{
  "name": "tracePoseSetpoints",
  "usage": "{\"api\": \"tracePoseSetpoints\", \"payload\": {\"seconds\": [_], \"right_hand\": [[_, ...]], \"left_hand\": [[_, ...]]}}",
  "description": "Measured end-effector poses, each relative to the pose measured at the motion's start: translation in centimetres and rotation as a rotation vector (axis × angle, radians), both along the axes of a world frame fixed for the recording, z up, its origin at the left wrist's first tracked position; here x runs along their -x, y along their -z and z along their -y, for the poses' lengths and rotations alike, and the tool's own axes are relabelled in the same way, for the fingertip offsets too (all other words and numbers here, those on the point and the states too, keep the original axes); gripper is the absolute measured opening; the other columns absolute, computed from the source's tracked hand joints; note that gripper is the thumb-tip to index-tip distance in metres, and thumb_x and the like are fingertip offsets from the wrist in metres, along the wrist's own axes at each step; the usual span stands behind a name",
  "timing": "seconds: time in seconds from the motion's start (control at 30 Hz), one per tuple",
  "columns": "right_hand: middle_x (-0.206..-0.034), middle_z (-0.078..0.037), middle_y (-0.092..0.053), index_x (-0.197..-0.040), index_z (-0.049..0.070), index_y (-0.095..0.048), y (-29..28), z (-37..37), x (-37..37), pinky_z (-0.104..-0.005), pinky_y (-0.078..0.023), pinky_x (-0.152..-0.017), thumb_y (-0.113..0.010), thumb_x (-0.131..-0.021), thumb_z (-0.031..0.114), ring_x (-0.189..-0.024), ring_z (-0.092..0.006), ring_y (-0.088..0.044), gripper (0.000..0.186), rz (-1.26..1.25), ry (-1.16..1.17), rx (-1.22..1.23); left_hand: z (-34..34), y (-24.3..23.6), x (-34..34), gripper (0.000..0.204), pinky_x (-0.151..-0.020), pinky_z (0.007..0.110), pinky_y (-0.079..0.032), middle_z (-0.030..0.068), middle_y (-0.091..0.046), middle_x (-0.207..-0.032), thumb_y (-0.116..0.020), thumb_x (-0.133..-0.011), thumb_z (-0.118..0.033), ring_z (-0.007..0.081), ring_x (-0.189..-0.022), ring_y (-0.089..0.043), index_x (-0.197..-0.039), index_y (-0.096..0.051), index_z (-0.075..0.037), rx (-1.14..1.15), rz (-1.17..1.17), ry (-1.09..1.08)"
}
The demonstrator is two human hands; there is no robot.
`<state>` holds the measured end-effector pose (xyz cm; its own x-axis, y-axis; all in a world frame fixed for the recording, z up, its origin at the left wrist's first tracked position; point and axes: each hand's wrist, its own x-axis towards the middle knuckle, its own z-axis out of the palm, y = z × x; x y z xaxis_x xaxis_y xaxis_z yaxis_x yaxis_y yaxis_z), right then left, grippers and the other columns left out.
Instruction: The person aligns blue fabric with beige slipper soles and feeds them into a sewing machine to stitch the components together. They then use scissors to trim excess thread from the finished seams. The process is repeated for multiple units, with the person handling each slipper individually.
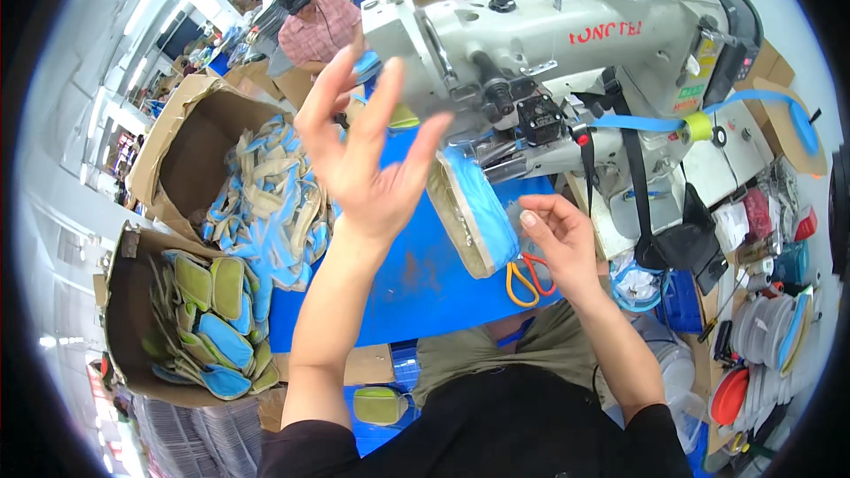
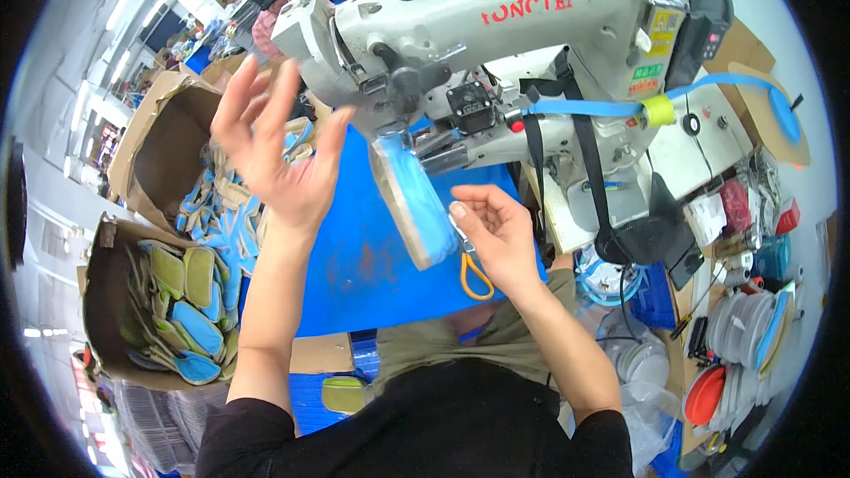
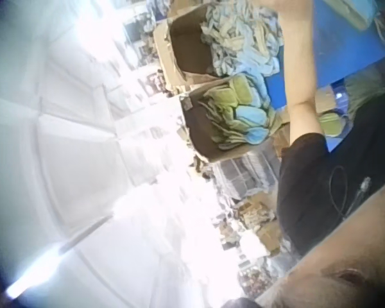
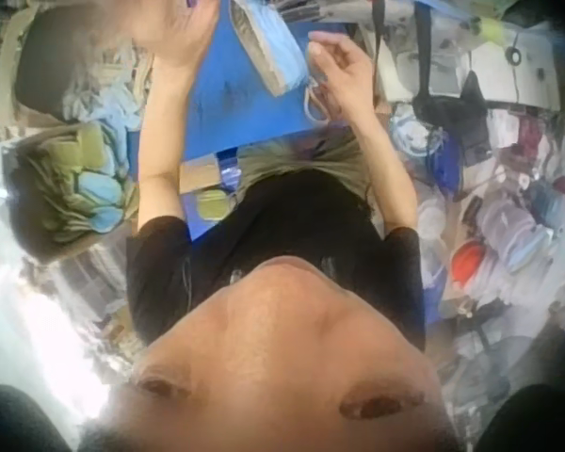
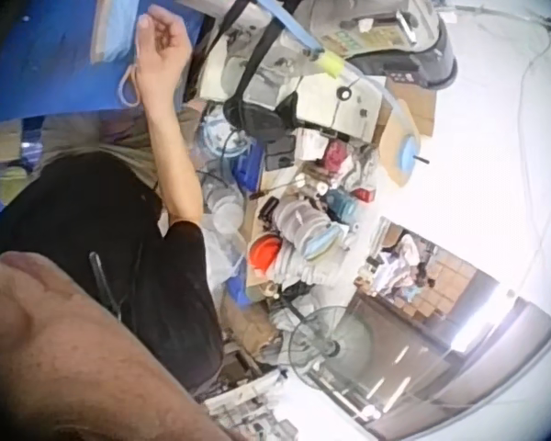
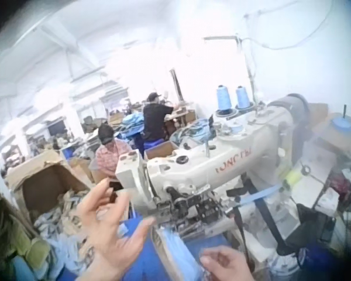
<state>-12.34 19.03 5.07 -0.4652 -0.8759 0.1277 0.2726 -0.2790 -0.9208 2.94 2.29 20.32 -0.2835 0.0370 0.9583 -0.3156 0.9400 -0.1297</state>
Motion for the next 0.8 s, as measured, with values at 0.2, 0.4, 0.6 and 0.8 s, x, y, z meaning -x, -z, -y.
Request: {"api": "tracePoseSetpoints", "payload": {"seconds": [0.2,0.4,0.6,0.8], "right_hand": [[-0.092,-0.002,-0.07,-0.113,-0.001,-0.073,-4.2,-0.4,-2.1,-0.0238,-0.051,-0.072,-0.075,-0.097,0.011,-0.081,-0.0068,-0.063,0.02,-0.23,0.094,0.112],[-0.089,-0.007,-0.067,-0.105,0.002,-0.077,-9.7,3.0,-2.2,-0.0275,-0.052,-0.065,-0.078,-0.088,0.008,-0.076,-0.0137,-0.065,0.017,-0.575,0.196,0.38],[-0.102,-0.012,-0.073,-0.097,0.003,-0.075,-10.1,4.8,-1.8,-0.0311,-0.055,-0.067,-0.078,-0.081,0.003,-0.08,-0.0224,-0.07,0.016,-0.933,0.429,0.819],[-0.095,-0.009,-0.072,-0.093,0.006,-0.069,-6.0,4.7,-1.8,-0.0381,-0.055,-0.068,-0.073,-0.092,0.011,-0.08,-0.0328,-0.07,0.007,-0.715,0.225,0.493]], "left_hand": [[-1.9,2.1,-0.7,0.022,-0.096,0.043,-0.047,0.0114,-0.068,-0.121,-0.09,-0.068,-0.007,0.0321,-0.113,-0.06,-0.086,-0.078,-0.011,-0.173,0.102,0.056],[-5.7,4.1,-3.6,0.021,-0.085,0.041,-0.046,0.0033,-0.069,-0.097,-0.087,-0.063,-0.01,0.0268,-0.093,-0.066,-0.081,-0.078,-0.014,-0.097,0.401,0.135],[-5.5,0.0,-4.9,0.018,-0.083,0.041,-0.047,0.0054,-0.067,-0.1,-0.082,-0.065,-0.005,0.028,-0.095,-0.065,-0.078,-0.072,-0.012,-0.029,0.515,0.084],[-2.1,-4.8,-2.0,0.026,-0.112,0.048,-0.04,0.0138,-0.058,-0.147,-0.083,-0.074,-0.012,0.0348,-0.135,-0.054,-0.097,-0.075,-0.019,0.308,0.611,-0.061]]}}
